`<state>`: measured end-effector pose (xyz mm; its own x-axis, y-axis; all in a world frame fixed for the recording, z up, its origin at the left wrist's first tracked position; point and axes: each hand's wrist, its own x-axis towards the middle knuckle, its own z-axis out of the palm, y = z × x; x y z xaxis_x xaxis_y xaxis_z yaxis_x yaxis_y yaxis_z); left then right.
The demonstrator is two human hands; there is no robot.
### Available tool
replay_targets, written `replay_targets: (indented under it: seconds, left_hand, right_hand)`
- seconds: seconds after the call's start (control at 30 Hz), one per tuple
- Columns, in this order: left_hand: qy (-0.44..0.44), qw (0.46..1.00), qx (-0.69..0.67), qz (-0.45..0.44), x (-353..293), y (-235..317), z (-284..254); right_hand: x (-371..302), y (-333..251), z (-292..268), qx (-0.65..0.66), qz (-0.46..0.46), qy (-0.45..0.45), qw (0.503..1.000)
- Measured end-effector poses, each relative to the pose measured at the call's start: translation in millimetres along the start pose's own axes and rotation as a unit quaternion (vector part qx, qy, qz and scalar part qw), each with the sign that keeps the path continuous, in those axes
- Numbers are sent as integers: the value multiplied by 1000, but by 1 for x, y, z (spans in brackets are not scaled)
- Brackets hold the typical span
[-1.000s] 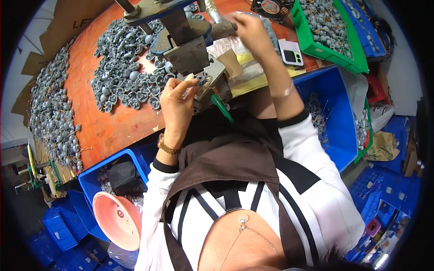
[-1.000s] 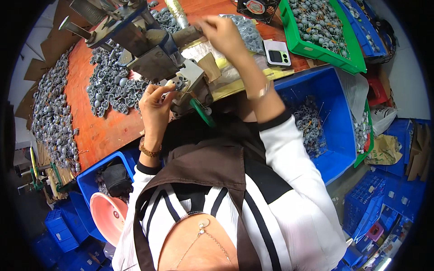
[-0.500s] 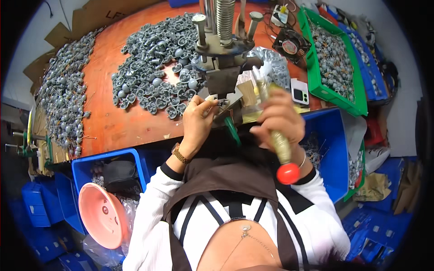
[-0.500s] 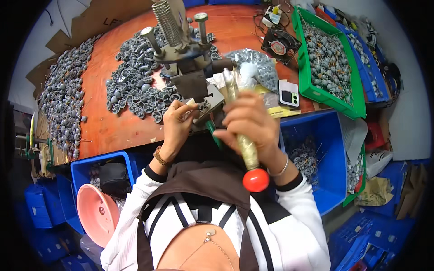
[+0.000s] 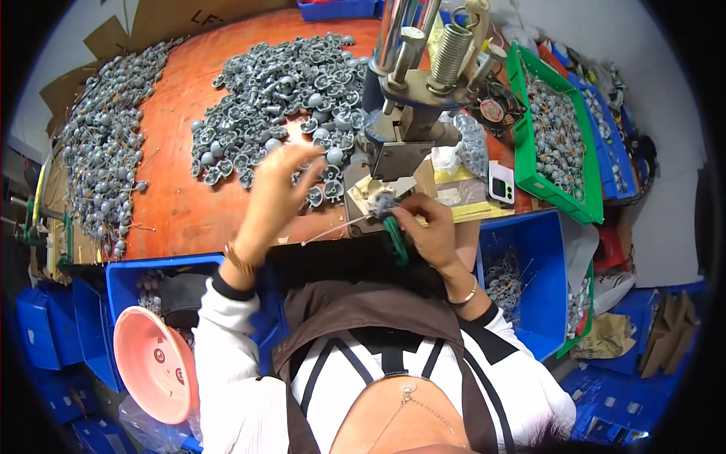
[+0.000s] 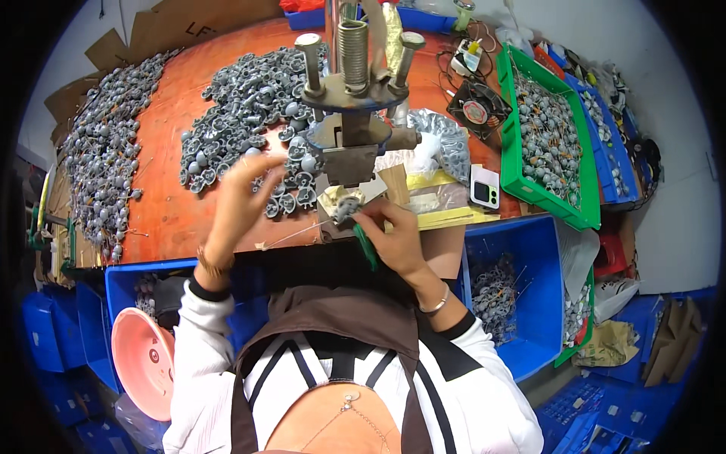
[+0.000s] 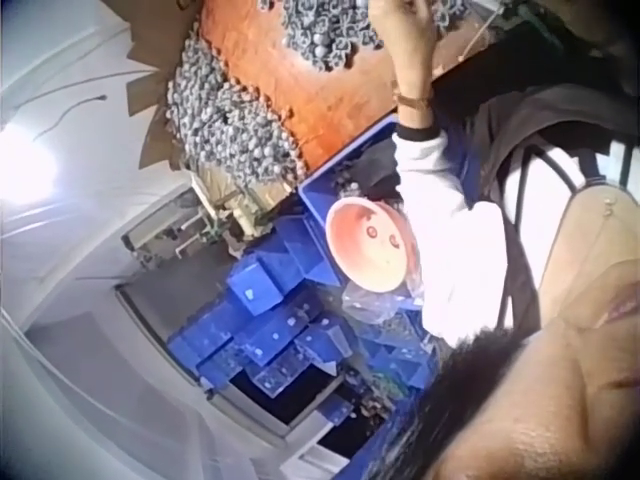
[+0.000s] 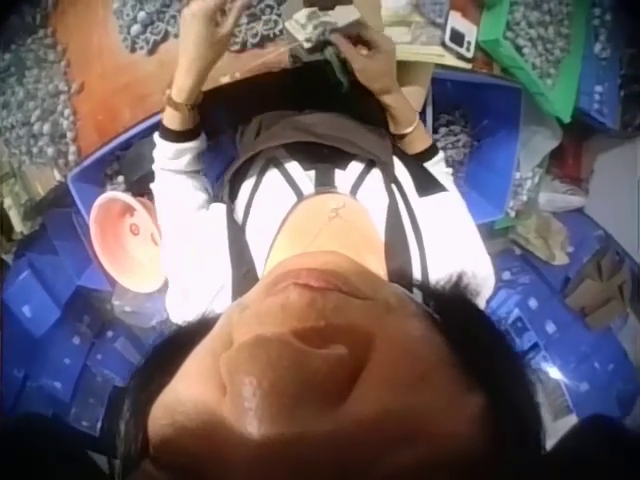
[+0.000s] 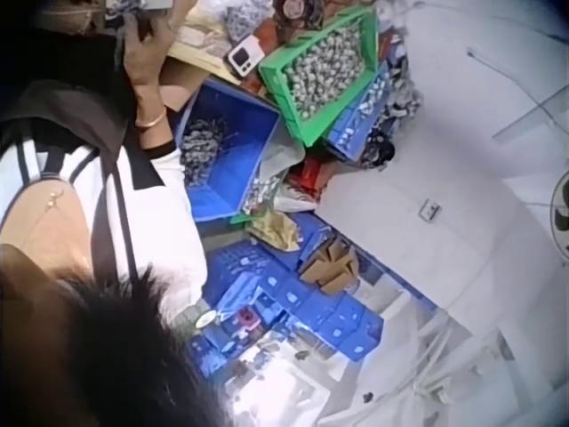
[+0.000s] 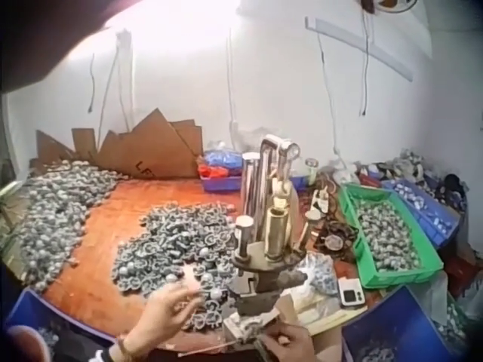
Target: Assembling small mechanical parts using a manual press machine at a workbench.
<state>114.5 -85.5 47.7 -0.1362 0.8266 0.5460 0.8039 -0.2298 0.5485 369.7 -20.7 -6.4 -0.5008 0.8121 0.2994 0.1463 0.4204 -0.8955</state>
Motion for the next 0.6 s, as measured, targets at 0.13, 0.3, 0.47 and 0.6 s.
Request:
replay_targets:
  seconds: [0.13, 0.3, 0.47, 0.6]
  left_hand:
    - [-21, 995, 18, 92, 76, -51, 32]
    - [-141, 945, 150, 253, 160, -91, 96]
    - [-188, 928, 107, 302, 159, -88, 112]
    - [-218, 921, 108, 304, 129, -74, 108]
  right_hand:
    - [-23, -29, -52, 100, 87, 71, 989]
    - [-77, 0, -139, 6, 138, 225, 965]
    - [-186, 90, -229, -265, 264, 314, 873]
    - [-239, 135, -234, -500, 315, 269, 760]
